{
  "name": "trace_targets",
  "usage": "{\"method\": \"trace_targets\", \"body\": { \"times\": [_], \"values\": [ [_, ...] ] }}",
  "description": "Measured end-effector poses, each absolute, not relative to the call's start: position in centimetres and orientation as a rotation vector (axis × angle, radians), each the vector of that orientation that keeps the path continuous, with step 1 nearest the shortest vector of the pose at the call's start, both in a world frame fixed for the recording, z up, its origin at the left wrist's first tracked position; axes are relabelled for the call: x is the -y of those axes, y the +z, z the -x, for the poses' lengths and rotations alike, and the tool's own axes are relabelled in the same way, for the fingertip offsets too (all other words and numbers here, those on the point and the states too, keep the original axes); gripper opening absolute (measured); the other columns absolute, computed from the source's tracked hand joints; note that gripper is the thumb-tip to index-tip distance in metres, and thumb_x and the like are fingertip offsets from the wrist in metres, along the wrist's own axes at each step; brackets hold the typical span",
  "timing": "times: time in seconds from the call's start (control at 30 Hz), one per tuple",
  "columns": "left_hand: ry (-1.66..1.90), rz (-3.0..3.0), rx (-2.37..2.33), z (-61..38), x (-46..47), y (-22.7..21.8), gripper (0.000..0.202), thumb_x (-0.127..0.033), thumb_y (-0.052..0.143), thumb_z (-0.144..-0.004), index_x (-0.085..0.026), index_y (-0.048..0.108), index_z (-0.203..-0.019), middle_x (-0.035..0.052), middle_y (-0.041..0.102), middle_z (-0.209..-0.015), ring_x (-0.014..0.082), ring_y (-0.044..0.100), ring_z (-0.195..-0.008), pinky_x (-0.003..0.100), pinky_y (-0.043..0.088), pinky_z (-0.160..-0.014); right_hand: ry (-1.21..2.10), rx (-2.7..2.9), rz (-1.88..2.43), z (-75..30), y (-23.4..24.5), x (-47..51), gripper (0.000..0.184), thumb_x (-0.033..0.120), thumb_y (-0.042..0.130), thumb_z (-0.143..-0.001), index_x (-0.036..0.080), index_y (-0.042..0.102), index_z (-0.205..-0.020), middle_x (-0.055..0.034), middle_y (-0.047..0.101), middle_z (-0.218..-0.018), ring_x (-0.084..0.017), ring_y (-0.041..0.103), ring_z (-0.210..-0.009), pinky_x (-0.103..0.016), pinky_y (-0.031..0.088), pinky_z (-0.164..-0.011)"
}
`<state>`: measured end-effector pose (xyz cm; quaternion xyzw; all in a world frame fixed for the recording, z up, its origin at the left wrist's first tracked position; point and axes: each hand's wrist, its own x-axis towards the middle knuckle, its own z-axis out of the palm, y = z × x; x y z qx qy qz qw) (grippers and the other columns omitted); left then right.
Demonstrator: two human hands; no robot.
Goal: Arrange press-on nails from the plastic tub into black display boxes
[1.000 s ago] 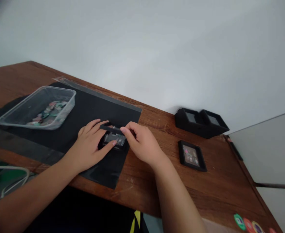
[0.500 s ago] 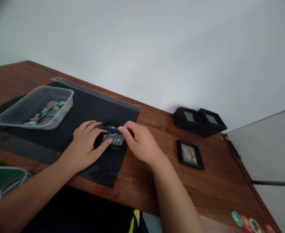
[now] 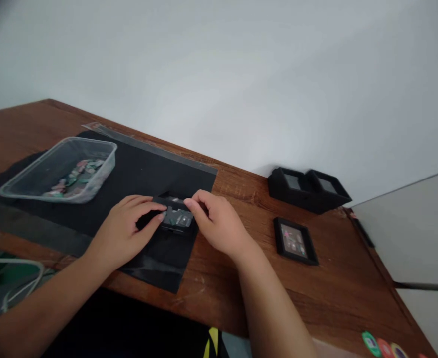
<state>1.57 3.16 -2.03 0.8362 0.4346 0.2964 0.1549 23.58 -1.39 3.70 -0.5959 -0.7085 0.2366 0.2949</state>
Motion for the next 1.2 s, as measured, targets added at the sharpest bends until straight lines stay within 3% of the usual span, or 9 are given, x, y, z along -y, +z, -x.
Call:
{"method": "trace_targets", "body": {
  "times": [0.37, 0.9, 1.2],
  "values": [
    [0.833, -2.426, -1.197, -1.5, -3.1, -2.7, 0.026, -0.035, 0.060, -0.090, -0.026, 0.072, -0.111, 0.0111, 0.064, -0.127, 0.0349, 0.054, -0.126, 0.061, 0.046, -0.105, 0.620, 1.871, 1.652, -23.3, 4.0, 1.5, 0.035, 0.041, 0.045, -0.105, 0.021, 0.054, -0.079, 0.0028, 0.057, -0.071, -0.014, 0.052, -0.066, -0.026, 0.033, -0.062],
    [0.937, -2.539, -1.089, -1.4, -3.8, -4.4, 0.024, -0.034, 0.065, -0.087, -0.032, 0.076, -0.109, 0.0086, 0.069, -0.124, 0.0341, 0.062, -0.121, 0.057, 0.055, -0.100, 0.532, 1.828, 1.583, -23.1, 4.3, 1.8, 0.031, 0.044, 0.050, -0.096, 0.026, 0.050, -0.072, -0.0002, 0.062, -0.068, -0.023, 0.058, -0.065, -0.035, 0.042, -0.059],
    [0.820, -2.482, -1.108, -1.3, -3.0, -2.5, 0.026, -0.034, 0.062, -0.091, -0.025, 0.072, -0.114, 0.0107, 0.065, -0.126, 0.0332, 0.054, -0.126, 0.060, 0.045, -0.106, 0.667, 1.831, 1.562, -23.5, 3.5, 1.3, 0.038, 0.048, 0.046, -0.102, 0.022, 0.050, -0.074, 0.0016, 0.054, -0.071, -0.016, 0.051, -0.068, -0.031, 0.036, -0.064]
  ]
}}
